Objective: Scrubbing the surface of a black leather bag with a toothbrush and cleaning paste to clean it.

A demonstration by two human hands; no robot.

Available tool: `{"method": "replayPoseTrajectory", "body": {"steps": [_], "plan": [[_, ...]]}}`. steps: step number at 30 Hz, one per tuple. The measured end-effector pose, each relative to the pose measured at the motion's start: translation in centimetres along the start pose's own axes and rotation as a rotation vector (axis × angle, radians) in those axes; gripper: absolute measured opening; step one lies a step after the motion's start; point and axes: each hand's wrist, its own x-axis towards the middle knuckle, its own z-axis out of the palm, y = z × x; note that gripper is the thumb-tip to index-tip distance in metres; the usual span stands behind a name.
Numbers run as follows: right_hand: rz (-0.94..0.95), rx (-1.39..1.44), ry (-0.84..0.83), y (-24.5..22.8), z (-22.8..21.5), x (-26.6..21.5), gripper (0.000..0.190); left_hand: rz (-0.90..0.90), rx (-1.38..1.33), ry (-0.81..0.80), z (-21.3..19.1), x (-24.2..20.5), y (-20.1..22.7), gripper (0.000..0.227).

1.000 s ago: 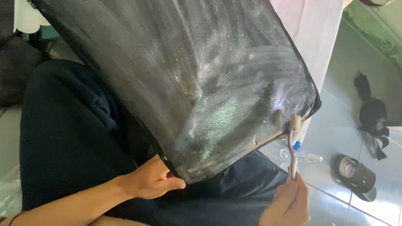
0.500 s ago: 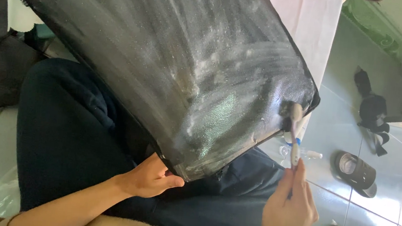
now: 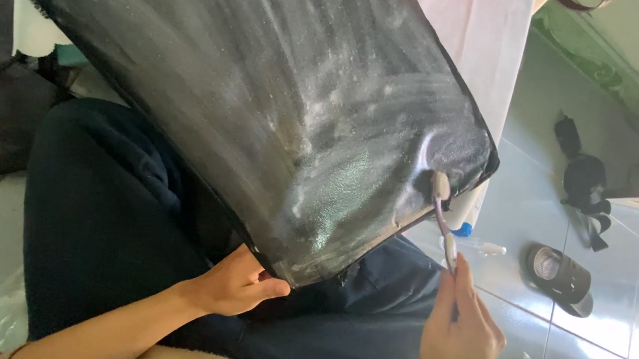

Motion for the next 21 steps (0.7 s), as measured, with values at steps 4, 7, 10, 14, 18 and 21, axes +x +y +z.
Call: {"method": "replayPoseTrajectory", "body": {"steps": [4, 7, 10, 14, 18, 21], "plan": [[0.105, -0.009, -0.05, -0.2, -0.2, -1.0, 0.035, -0.069, -0.18, -0.049, 0.2, 0.0, -0.6, 0.048], [0.116, 0.033, -0.048, -0.3, 0.0, -2.2, 0.03, -0.148, -0.127, 0.006, 0.4, -0.3, -1.6, 0.046], [0.1, 0.021, -0.087, -0.6, 0.1, -2.8, 0.029, -0.205, -0.13, 0.013, 0.3, -0.4, -1.7, 0.015], [0.094, 0.065, -0.187, -0.7, 1.0, -4.3, 0.033, -0.222, -0.131, 0.008, 0.5, -0.3, -1.8, 0.015], [0.051, 0.188, -0.281, -2.5, 2.3, -6.2, 0.027, -0.27, -0.133, 0.056, 0.5, -0.3, -2.1, 0.01], [0.041, 0.241, -0.332, -3.6, 2.9, -7.2, 0.029, -0.262, -0.236, 0.052, 0.6, -0.5, -3.4, 0.003]]}}
